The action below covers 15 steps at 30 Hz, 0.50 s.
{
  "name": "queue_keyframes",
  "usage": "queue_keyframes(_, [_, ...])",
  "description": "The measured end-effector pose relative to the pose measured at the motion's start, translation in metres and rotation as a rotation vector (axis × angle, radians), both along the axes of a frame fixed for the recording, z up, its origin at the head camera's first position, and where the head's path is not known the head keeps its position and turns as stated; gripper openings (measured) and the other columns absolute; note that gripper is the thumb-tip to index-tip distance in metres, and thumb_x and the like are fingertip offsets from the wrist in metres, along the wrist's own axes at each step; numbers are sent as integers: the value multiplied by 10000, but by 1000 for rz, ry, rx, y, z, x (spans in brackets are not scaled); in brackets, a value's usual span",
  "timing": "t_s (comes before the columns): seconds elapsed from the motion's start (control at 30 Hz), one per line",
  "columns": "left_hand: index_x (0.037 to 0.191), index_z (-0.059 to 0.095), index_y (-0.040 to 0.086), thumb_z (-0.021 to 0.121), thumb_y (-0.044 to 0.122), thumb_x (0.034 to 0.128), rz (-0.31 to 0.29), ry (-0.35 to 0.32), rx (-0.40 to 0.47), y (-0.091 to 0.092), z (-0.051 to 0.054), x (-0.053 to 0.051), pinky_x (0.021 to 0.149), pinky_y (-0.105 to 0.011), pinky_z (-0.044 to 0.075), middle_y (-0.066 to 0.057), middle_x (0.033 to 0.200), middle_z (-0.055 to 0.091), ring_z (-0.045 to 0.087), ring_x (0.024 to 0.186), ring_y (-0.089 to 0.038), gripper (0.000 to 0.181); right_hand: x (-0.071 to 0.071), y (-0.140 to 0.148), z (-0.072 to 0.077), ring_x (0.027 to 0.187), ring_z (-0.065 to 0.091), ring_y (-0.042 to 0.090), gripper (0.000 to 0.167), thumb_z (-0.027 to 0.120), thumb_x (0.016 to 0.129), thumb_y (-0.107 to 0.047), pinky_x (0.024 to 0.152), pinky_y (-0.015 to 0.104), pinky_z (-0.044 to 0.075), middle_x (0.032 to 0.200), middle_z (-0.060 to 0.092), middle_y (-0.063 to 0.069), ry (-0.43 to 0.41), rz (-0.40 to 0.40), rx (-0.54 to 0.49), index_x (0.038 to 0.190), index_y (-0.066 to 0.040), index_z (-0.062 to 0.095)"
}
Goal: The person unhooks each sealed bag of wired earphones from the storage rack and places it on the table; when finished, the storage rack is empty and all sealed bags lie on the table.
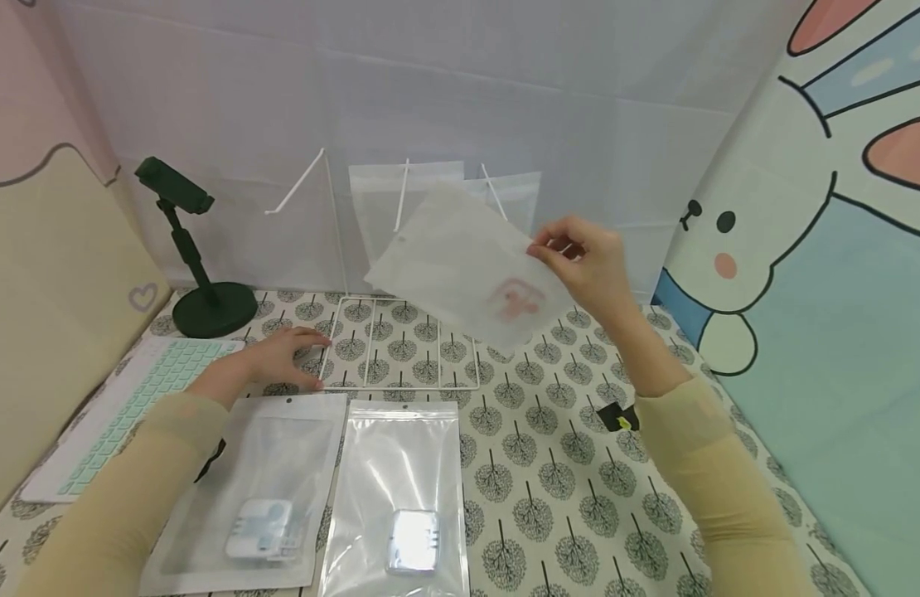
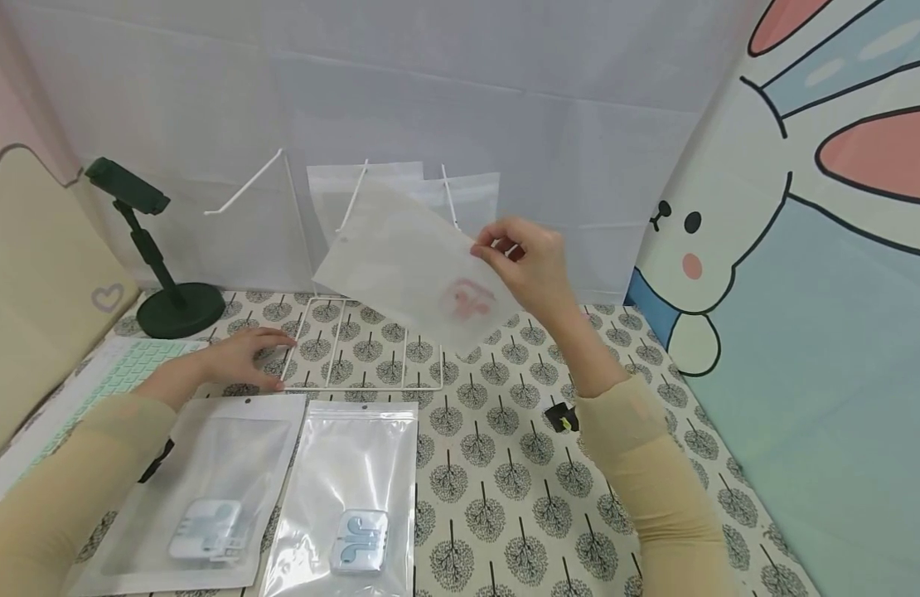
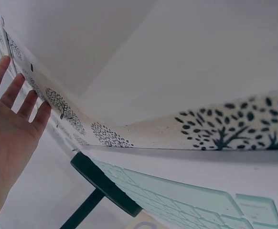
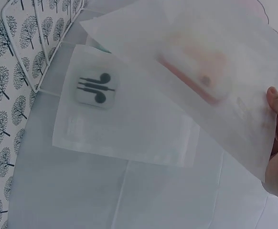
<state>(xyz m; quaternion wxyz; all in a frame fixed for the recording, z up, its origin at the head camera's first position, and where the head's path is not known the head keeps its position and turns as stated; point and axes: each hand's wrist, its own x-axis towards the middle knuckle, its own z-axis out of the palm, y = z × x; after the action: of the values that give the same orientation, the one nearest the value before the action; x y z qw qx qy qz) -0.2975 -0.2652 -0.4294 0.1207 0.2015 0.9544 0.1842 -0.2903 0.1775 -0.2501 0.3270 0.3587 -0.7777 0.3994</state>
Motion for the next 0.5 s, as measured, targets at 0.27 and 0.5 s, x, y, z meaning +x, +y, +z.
queue_keyframes(0.27, [1416,431,136,737,535,741,7,-5,5,-2,0,0,971,-785,116,-221,1509,247,76,1353,-570,841,6,15,-7,667,573,-26,101,748,778,-14,591,126,484,790,701,90,-38,-55,38,861,-14,689])
queue_keyframes(0.5, [1417,431,157,740,545,733,19,-14,4,-4,-3,-1,970,-785,119,-211,1513,242,71,1359,-561,845,9,31,-13,678,571,-52,147,741,781,-1,592,117,475,791,695,79,-41,-54,72,894,-7,648])
